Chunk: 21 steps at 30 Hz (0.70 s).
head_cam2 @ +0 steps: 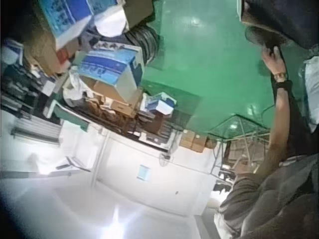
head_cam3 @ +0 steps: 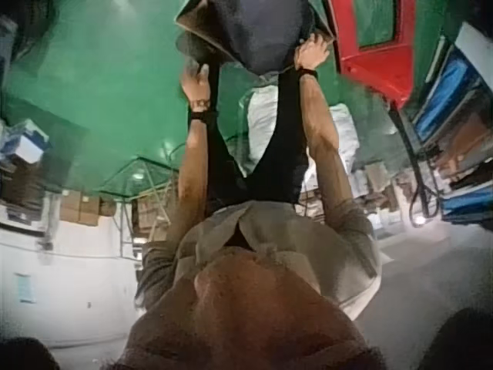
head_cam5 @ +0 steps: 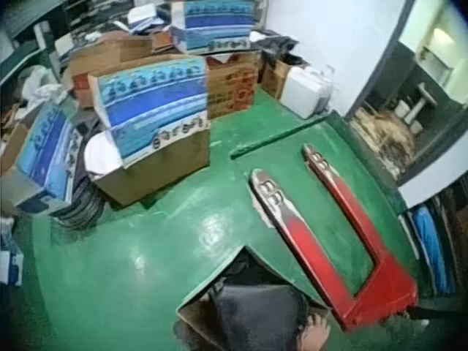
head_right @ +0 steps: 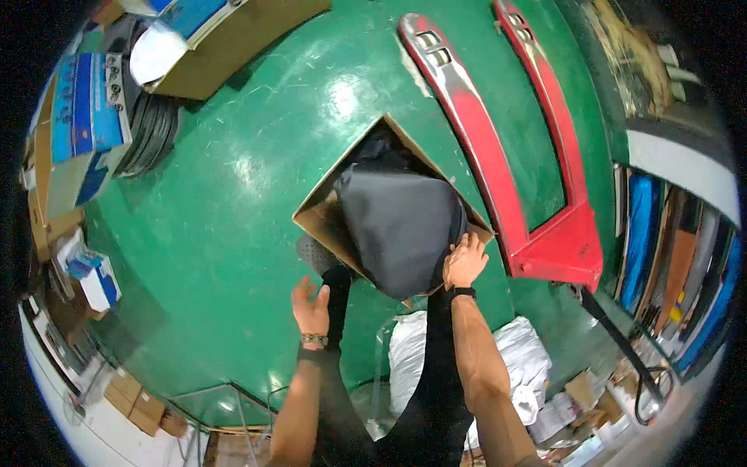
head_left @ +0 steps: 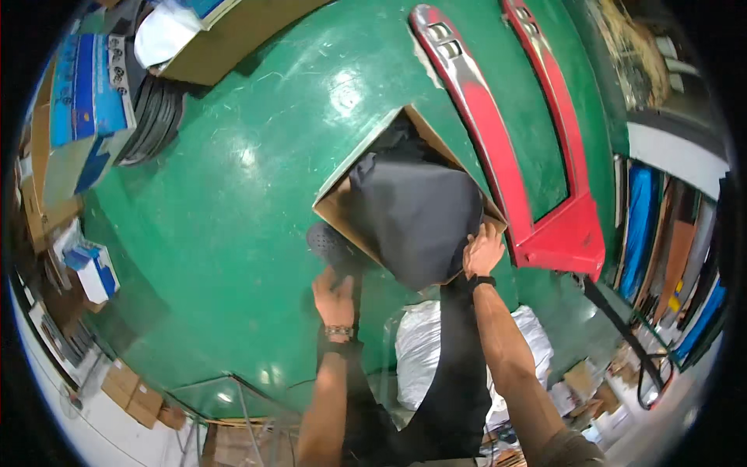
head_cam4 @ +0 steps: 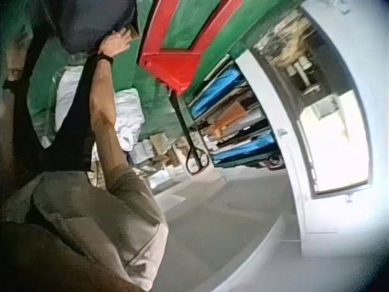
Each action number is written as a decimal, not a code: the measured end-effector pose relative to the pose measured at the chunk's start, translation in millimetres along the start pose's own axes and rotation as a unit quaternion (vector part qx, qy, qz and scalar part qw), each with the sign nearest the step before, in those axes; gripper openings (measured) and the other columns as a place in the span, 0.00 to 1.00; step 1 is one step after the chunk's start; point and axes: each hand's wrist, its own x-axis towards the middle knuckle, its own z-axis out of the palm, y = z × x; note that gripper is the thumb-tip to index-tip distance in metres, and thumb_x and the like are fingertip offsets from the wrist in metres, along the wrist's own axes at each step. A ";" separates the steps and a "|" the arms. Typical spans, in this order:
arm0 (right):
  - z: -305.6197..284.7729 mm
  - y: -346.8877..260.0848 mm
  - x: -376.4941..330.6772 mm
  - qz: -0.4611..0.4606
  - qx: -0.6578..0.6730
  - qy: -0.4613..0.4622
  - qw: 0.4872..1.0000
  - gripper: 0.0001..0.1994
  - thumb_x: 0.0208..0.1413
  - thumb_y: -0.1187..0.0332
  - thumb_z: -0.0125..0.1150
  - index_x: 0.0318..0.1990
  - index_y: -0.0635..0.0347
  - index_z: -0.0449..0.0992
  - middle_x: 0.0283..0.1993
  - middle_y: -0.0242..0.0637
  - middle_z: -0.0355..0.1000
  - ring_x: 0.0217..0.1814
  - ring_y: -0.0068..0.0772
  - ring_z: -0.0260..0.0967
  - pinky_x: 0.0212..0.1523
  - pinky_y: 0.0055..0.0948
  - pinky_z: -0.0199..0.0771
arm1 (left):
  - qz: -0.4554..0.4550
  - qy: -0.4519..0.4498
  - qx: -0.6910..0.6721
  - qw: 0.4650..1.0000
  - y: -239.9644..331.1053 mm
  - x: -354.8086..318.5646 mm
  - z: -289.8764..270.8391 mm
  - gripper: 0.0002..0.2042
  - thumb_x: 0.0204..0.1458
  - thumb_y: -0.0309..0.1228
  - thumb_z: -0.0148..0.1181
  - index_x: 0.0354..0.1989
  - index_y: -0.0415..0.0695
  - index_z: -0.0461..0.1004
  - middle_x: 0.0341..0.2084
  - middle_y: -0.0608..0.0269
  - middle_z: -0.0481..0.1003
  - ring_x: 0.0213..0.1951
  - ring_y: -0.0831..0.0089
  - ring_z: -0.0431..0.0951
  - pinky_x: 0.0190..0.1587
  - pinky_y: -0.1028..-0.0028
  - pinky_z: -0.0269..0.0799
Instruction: Organizing and moving boxes of motorcycle components in a warehouse and loading a pallet jack.
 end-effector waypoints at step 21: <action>-11.8 -3.3 1.2 0.061 0.010 -0.041 0.997 0.19 0.46 0.53 0.67 0.40 0.58 0.77 0.34 0.48 0.76 0.38 0.55 0.74 0.37 0.48 0.74 | -0.228 0.041 0.118 0.966 -225.5 -233.2 -48.0 0.14 0.47 0.36 0.64 0.40 0.42 0.77 0.37 0.52 0.78 0.39 0.53 0.77 0.44 0.62 0.73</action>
